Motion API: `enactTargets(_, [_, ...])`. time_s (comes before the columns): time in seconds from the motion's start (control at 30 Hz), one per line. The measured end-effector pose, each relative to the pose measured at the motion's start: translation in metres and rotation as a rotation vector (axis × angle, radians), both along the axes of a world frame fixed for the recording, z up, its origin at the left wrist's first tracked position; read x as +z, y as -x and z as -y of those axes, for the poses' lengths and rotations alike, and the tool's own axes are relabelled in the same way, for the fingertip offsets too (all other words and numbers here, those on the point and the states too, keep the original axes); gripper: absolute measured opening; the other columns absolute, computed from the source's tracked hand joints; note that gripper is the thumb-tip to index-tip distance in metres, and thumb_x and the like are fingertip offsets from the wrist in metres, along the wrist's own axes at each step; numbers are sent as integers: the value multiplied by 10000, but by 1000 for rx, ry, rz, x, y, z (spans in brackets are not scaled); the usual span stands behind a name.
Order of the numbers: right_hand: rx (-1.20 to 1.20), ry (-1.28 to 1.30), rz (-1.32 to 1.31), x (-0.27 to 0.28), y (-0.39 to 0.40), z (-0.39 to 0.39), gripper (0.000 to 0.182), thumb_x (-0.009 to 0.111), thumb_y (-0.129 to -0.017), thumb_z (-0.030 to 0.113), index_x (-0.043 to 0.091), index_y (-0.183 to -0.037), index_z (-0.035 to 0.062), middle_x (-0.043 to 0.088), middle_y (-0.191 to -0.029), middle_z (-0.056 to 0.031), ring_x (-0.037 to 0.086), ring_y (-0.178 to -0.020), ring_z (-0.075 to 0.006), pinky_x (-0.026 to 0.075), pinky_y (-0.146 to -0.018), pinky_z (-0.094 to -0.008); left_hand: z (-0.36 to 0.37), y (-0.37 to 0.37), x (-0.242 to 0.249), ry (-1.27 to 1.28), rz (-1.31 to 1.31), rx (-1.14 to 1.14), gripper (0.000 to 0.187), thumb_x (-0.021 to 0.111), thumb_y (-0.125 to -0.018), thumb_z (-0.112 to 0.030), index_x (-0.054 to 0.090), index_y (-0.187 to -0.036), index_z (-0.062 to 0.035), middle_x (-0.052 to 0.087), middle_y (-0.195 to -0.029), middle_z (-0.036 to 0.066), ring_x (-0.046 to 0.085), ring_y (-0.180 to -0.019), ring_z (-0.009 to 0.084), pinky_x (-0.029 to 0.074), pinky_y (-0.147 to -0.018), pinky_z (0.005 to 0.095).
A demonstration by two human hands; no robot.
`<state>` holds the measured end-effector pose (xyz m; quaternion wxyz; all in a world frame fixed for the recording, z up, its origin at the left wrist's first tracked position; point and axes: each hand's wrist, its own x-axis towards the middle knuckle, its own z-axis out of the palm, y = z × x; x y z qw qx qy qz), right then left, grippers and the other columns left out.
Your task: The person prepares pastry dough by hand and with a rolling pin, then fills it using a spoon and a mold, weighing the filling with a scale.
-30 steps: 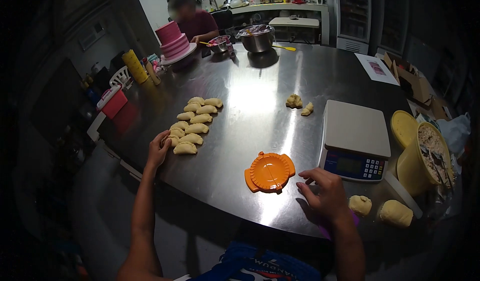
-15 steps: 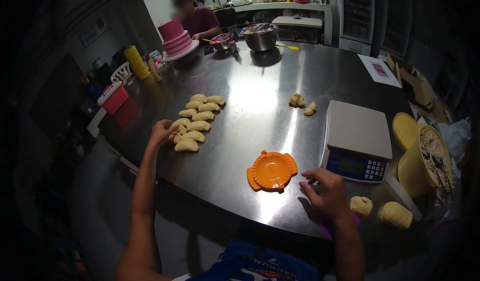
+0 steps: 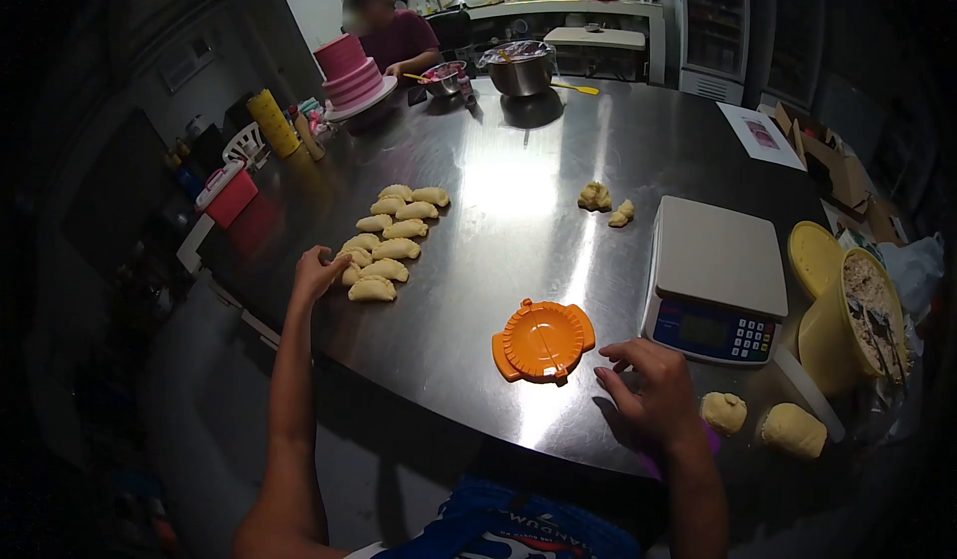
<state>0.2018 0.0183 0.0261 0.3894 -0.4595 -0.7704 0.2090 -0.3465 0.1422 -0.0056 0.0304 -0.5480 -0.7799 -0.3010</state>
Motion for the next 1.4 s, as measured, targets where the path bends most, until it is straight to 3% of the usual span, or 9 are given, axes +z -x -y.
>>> enactTargets(0.3, [8,3,1,1,4,2,183,730,-770,74,697,-930,-8,687,-819,-146,696,-729,-237,540,-665,-316,21,8,12,220,305,-62,527,881,-628,-478,736,-728,19,671,-634,65,611,-586,118,473,-573,310])
enactTargets(0.5, [6,-5,-2,2,2,2,182,733,-760,68,697,-923,-6,688,-818,-144,697,-728,-233,536,-651,-312,22,16,6,259,323,-101,487,955,-556,-324,717,-821,10,662,-684,48,598,-606,115,470,-575,300])
enactTargets(0.57, [8,-1,-1,2,4,2,182,736,-758,68,697,-920,-6,689,-818,-144,697,-727,-232,535,-649,-311,26,14,5,174,300,-243,472,955,-554,-245,707,-873,-2,674,-751,51,615,-679,119,485,-630,294])
enactTargets(0.8, [17,-17,-11,-1,3,1,177,735,-760,68,697,-917,-4,691,-821,-140,697,-721,-229,533,-643,-311,29,17,10,184,191,-310,492,942,-561,-228,708,-936,-13,687,-785,35,627,-730,126,497,-680,301])
enactTargets(0.9, [14,-13,-4,-2,3,0,175,735,-759,66,697,-915,-5,690,-819,-143,696,-718,-230,533,-642,-311,29,26,17,235,231,-358,474,935,-581,-205,698,-944,-12,684,-777,30,625,-723,123,499,-671,294])
enactTargets(0.97, [17,-13,3,-1,2,0,175,735,-758,64,696,-913,-5,689,-818,-145,695,-717,-231,533,-641,-312,30,31,24,344,412,-386,407,914,-621,-163,690,-929,-18,681,-789,21,621,-721,119,502,-673,284])
enactTargets(1.07, [15,-18,-4,-1,5,1,174,734,-758,64,696,-913,-6,687,-815,-148,695,-717,-234,533,-643,-314,25,40,20,296,456,-505,357,895,-651,-130,678,-914,-23,680,-808,21,623,-735,117,508,-696,283])
enactTargets(1.3, [17,-6,8,0,5,2,176,730,-764,65,697,-921,-7,688,-817,-151,699,-725,-240,538,-655,-313,32,14,28,263,294,-599,390,871,-694,-162,709,-1014,-9,709,-888,37,629,-761,128,501,-763,287])
enactTargets(1.4, [17,-1,7,-2,4,1,177,731,-769,68,698,-927,-6,691,-821,-149,700,-728,-241,541,-662,-312,30,11,26,349,265,-560,380,836,-758,-177,707,-1086,-37,709,-948,2,628,-841,76,505,-759,259])
